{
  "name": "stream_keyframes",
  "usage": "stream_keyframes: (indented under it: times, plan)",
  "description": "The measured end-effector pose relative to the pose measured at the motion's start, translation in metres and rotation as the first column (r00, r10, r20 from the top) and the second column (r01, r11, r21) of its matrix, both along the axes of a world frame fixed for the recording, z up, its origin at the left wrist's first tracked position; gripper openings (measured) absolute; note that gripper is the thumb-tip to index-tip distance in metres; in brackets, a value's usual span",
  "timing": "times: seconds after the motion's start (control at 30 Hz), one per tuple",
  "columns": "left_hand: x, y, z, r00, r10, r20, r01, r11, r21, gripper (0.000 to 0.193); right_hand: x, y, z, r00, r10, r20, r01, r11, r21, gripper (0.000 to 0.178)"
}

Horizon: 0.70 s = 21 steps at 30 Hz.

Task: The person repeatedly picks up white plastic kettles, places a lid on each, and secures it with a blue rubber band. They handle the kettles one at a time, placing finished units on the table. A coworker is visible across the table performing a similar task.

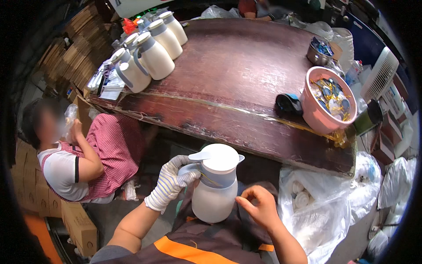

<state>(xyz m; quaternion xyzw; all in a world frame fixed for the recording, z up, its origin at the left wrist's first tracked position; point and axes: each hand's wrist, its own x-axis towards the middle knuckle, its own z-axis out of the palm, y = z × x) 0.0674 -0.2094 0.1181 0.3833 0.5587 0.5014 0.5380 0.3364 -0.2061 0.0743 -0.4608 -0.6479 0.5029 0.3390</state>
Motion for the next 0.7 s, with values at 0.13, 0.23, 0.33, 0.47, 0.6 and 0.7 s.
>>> stream_keyframes:
  times: [0.13,0.23,0.33,0.47,0.6,0.7]
  plan:
    - [-0.026,0.013,0.041,0.993,0.117,0.012,-0.117,0.968,0.222,0.046,0.012,0.002,0.002,0.996,-0.060,-0.058,0.051,0.987,-0.151,0.015]
    - [-0.060,0.043,0.074,0.953,0.302,-0.035,-0.259,0.868,0.424,0.042,0.019,0.007,-0.012,0.959,-0.185,-0.213,0.126,0.957,-0.262,0.012]
    - [-0.108,0.093,0.059,0.913,0.407,0.006,-0.310,0.686,0.659,0.031,0.016,0.006,-0.032,0.935,-0.235,-0.267,0.160,0.949,-0.272,0.014]
    - [-0.165,0.165,0.015,0.754,0.624,-0.207,-0.334,0.634,0.697,0.032,0.015,-0.008,-0.046,0.976,-0.168,-0.142,0.125,0.956,-0.267,0.013]
    - [-0.214,0.202,-0.015,0.626,0.686,-0.371,-0.389,0.687,0.613,0.041,0.031,-0.022,-0.079,0.963,-0.211,-0.170,0.132,0.913,-0.386,0.013]
    - [-0.209,0.201,-0.033,0.507,0.659,-0.556,-0.458,0.752,0.475,0.050,0.040,-0.019,-0.085,0.919,-0.323,-0.226,0.195,0.871,-0.450,0.010]
